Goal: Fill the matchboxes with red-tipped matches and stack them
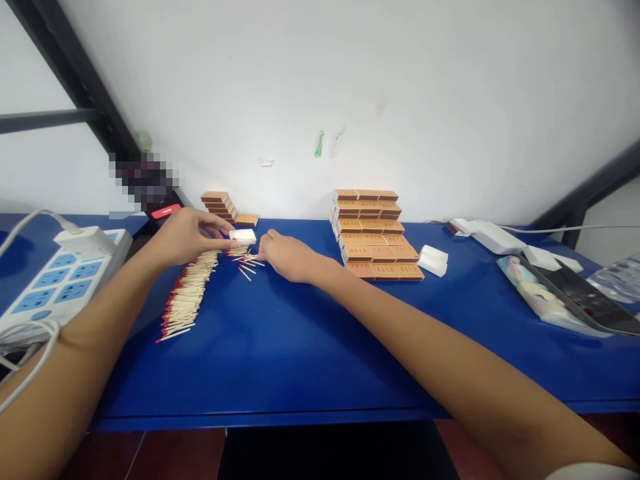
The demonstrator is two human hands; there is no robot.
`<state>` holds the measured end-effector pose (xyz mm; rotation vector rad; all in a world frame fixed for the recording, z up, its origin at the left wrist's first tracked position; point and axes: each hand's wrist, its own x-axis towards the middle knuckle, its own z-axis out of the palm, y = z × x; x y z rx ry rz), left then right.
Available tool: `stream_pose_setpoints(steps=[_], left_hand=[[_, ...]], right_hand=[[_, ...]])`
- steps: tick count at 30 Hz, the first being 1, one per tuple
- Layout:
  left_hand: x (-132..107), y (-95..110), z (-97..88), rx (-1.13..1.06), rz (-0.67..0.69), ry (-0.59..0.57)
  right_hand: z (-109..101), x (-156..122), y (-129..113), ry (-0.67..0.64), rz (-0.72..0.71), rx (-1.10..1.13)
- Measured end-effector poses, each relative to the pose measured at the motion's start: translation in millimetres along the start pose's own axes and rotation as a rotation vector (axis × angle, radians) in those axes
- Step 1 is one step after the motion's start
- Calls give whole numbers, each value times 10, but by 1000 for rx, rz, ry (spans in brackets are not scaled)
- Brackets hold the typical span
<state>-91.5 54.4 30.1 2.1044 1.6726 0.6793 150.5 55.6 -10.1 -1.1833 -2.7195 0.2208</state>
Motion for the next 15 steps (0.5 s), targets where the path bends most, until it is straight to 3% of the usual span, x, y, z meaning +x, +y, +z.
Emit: stream_pose_setpoints(steps=[9, 15], left_hand=[[-31, 23, 10, 4, -7, -16], [-18, 32, 49, -47, 40, -69]], right_hand=[[-185, -4, 146, 24, 13, 153], [-165, 68, 211, 104, 14, 275]])
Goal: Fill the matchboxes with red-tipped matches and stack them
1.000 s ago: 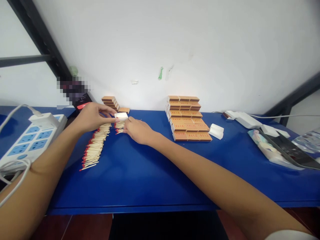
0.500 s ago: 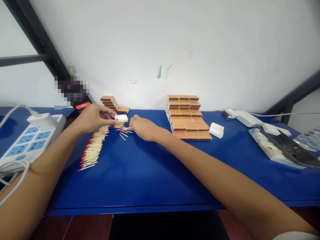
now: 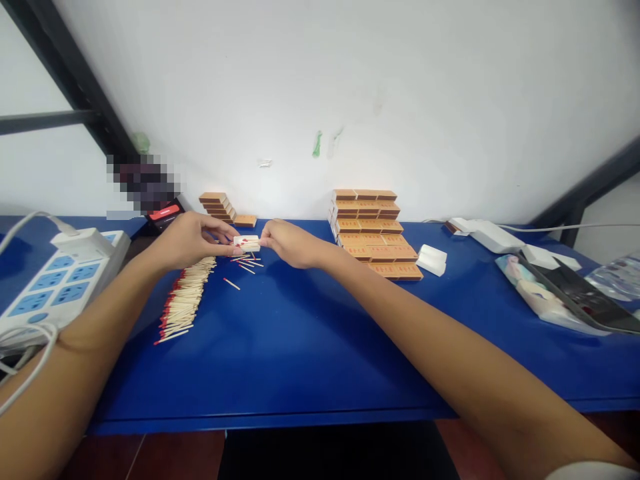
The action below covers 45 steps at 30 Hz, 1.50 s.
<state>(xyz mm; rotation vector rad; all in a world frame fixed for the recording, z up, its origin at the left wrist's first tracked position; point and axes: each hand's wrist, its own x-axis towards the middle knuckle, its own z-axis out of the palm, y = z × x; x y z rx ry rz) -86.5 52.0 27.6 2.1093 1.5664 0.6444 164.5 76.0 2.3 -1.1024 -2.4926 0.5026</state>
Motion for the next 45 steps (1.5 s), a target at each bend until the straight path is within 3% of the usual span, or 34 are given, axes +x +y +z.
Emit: stream_pose_setpoints(steps=[9, 15, 19, 25, 31, 39, 45], left_hand=[[18, -1, 34, -41, 45, -61], [18, 9, 37, -17, 49, -68], [18, 27, 48, -32, 63, -78], [-10, 44, -4, -4, 3, 17], [3, -21, -37, 47, -3, 148], [7, -8, -11, 53, -38, 106], [-1, 17, -18, 51, -40, 69]], right_hand=[[34, -37, -31, 12, 0, -24], [52, -63, -18, 103, -104, -88], [73, -61, -47, 97, -114, -108], [108, -59, -67, 200, -54, -71], [194, -123, -193, 7, 74, -109], [263, -159, -385, -99, 90, -145], [149, -168, -379, -163, 67, -219]])
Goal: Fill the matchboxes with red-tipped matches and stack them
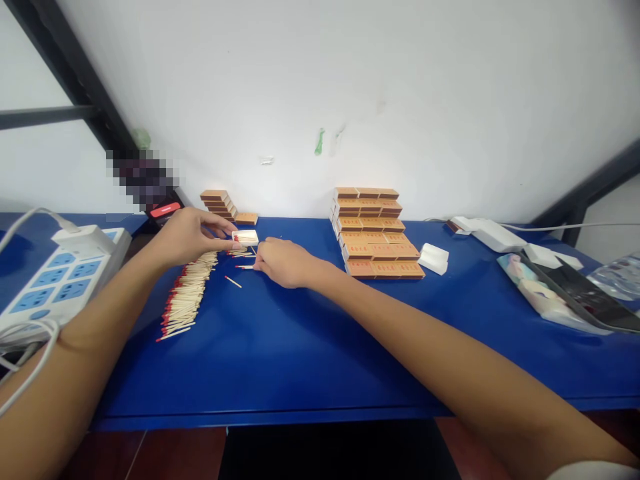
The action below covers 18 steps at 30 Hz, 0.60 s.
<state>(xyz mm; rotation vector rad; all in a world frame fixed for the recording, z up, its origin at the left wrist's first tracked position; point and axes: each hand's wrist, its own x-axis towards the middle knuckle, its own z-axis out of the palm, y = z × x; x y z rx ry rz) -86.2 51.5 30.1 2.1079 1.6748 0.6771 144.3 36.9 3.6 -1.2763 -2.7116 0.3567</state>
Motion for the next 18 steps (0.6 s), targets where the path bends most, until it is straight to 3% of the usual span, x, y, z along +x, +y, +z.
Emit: stream_pose_setpoints(steps=[7, 18], left_hand=[[32, -40, 28, 0, 38, -63], [3, 34, 55, -54, 111, -154]], right_hand=[[-166, 72, 262, 67, 8, 60], [-101, 108, 324, 158, 17, 79]])
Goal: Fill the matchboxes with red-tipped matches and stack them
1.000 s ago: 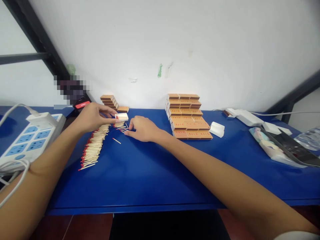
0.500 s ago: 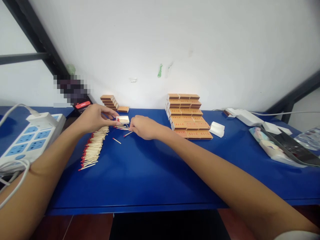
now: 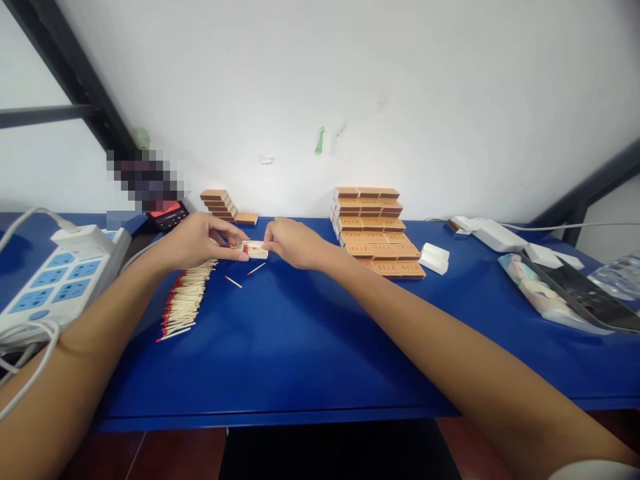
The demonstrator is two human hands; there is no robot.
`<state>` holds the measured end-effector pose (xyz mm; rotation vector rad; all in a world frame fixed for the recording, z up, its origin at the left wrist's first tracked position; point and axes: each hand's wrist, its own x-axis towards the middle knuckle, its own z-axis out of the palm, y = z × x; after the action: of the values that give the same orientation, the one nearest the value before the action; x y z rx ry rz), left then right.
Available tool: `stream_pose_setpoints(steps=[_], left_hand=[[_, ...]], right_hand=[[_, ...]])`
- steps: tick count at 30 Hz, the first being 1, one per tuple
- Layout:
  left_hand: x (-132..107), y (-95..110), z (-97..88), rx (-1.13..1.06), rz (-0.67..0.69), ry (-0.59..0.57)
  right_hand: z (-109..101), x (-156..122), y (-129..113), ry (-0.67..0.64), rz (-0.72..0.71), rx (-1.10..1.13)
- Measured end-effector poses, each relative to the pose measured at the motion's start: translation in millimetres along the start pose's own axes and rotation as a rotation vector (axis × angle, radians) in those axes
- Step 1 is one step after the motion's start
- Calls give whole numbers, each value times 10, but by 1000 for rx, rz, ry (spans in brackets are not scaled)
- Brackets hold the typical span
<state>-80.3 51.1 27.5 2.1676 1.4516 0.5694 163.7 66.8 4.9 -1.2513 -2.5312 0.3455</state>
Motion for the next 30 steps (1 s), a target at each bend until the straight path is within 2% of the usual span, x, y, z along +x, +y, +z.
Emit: stream_pose_setpoints(steps=[4, 11, 16, 18, 22, 24, 26, 30], left_hand=[[-5, 13, -12, 3, -6, 4], [-19, 32, 17, 2, -1, -2], [-27, 29, -25, -2, -44, 58], [-30, 11, -53, -7, -65, 111], [-40, -20, -82, 40, -98, 162], [-46, -16, -79, 47, -100, 147], [-51, 0, -70, 52, -97, 140], [-50, 29, -54, 46, -96, 150]], right_hand=[[-27, 18, 31, -27, 18, -6], [-23, -41, -109, 66, 24, 58], [73, -19, -89, 167, -59, 105], [101, -18, -57, 134, -115, 136], [94, -47, -33, -139, -146, 177], [75, -64, -68, -217, -129, 173], [77, -78, -149, -201, -110, 155], [205, -123, -422, -47, -33, 175]])
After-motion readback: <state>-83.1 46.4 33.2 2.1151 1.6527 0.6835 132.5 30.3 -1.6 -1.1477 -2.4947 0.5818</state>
